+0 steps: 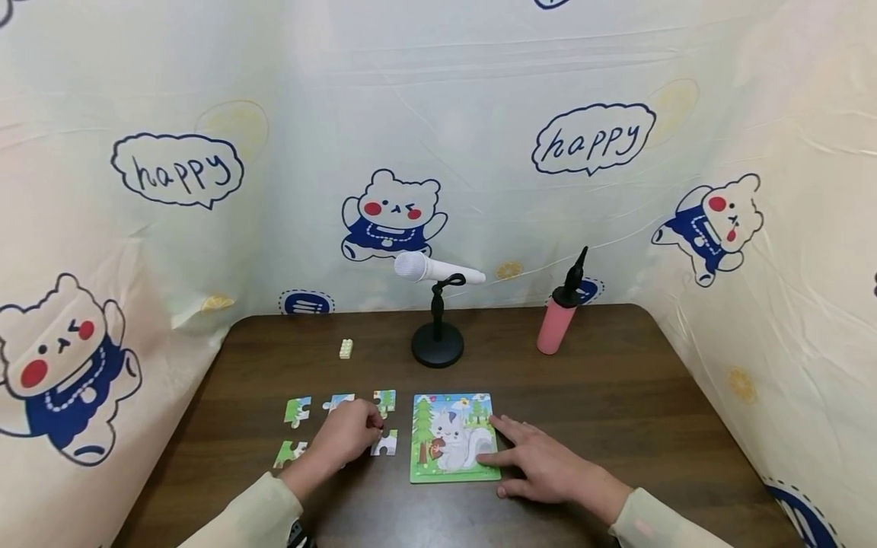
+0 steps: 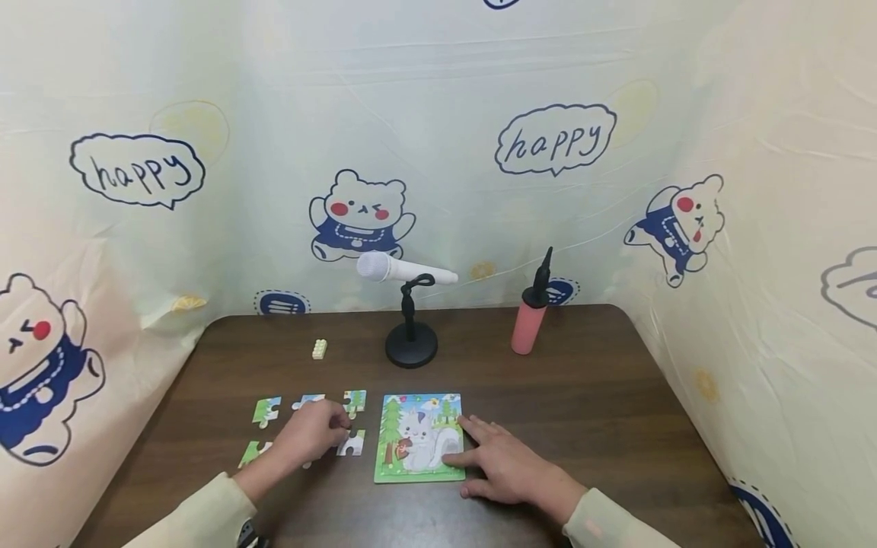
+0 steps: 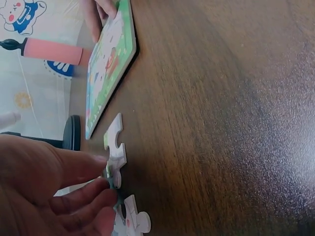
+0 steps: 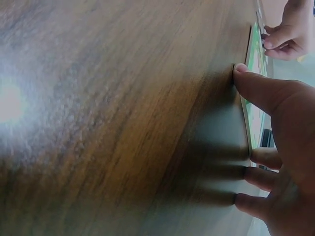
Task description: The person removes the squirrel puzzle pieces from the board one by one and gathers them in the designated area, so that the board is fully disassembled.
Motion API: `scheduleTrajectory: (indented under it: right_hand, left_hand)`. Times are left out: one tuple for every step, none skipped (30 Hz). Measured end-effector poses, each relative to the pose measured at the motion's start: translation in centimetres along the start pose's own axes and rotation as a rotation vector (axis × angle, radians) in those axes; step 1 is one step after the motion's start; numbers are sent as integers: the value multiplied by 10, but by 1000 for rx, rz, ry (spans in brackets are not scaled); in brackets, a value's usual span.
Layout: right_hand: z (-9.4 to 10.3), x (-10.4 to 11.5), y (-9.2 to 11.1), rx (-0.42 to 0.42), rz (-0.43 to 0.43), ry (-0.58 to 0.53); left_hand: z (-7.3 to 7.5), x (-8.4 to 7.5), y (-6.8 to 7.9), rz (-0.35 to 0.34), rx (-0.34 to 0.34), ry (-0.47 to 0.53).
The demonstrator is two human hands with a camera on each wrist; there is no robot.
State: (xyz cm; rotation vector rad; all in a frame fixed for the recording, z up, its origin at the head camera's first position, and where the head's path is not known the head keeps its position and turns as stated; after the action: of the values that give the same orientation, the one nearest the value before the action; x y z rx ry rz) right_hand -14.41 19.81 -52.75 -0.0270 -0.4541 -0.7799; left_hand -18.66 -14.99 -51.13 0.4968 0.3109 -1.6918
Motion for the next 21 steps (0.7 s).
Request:
scheduleTrajectory:
  right_hand:
    - [0, 0, 0, 0, 1, 0]
    - [-1, 0, 0, -2, 2, 0]
    - [-1, 0, 0, -5, 2, 2]
    - [-1, 0, 0, -8, 2, 2]
    - [-1, 0, 1, -11, 1, 1]
    - [-1, 0, 1, -15, 1, 1]
    - [-2, 0, 2, -23, 5, 2]
    - [-2, 0, 3, -31, 9, 5]
    - [-3, 0, 3, -39, 12, 7]
    - [-3, 0, 3, -45, 16, 10]
    - [-3, 0, 4, -53, 21, 13]
    - [-3, 0, 3, -61, 28, 18]
    - [-3, 0, 3, -67, 33, 22]
    - [-3, 0, 3, -69, 33, 24]
    - [-3, 1, 2, -70, 34, 28]
    - [-2, 1, 2, -73, 40, 34]
    - [-2, 2, 1, -77, 47, 44]
    - [-2, 4, 0, -80, 54, 51]
    - [-1, 5, -1, -83, 64, 57]
    - [-1, 7, -2, -87, 78, 65]
    - [-1, 10, -3, -92, 93, 74]
  left_hand:
    - [0, 0, 0, 4, 0, 1]
    - [1, -1, 0, 2, -2, 2]
    - [1, -2, 0, 0, -3, 7]
    - [1, -3, 1, -8, -3, 16]
    - [2, -4, 1, -22, 0, 23]
    - [3, -5, 1, -44, 4, 33]
    - [3, -7, 2, -74, 9, 39]
    - [3, -9, 2, -107, 17, 47]
    - [4, -11, 2, -140, 25, 52]
    - [4, -12, 1, -172, 33, 57]
    - [5, -14, 1, -198, 39, 60]
    - [5, -16, 1, -218, 44, 65]
    - [5, -17, 1, -232, 46, 68]
    - [5, -18, 0, -239, 49, 77]
    - [4, -20, 0, -242, 51, 85]
    - [3, -21, 0, -240, 57, 97]
    - [2, -22, -1, -238, 62, 107]
    - [0, -24, -1, -239, 67, 115]
    - [-2, -25, -1, -237, 76, 125]
    - [-4, -27, -1, -237, 88, 134]
    - [-6, -28, -1, -239, 100, 142]
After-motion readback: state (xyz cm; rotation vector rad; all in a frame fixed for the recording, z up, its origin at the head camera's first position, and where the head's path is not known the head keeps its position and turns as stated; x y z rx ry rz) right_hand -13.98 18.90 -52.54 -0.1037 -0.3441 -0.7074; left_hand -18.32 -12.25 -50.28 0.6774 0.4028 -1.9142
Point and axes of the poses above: each hand's wrist, its own y-axis away from the middle knuckle, its own z-axis out of the back of the hand, x = y × z, the point moved 2 cm from there along -y, towards the middle knuckle, and after that the axes turned 3 degrees about -x, right-handed, at the moved point
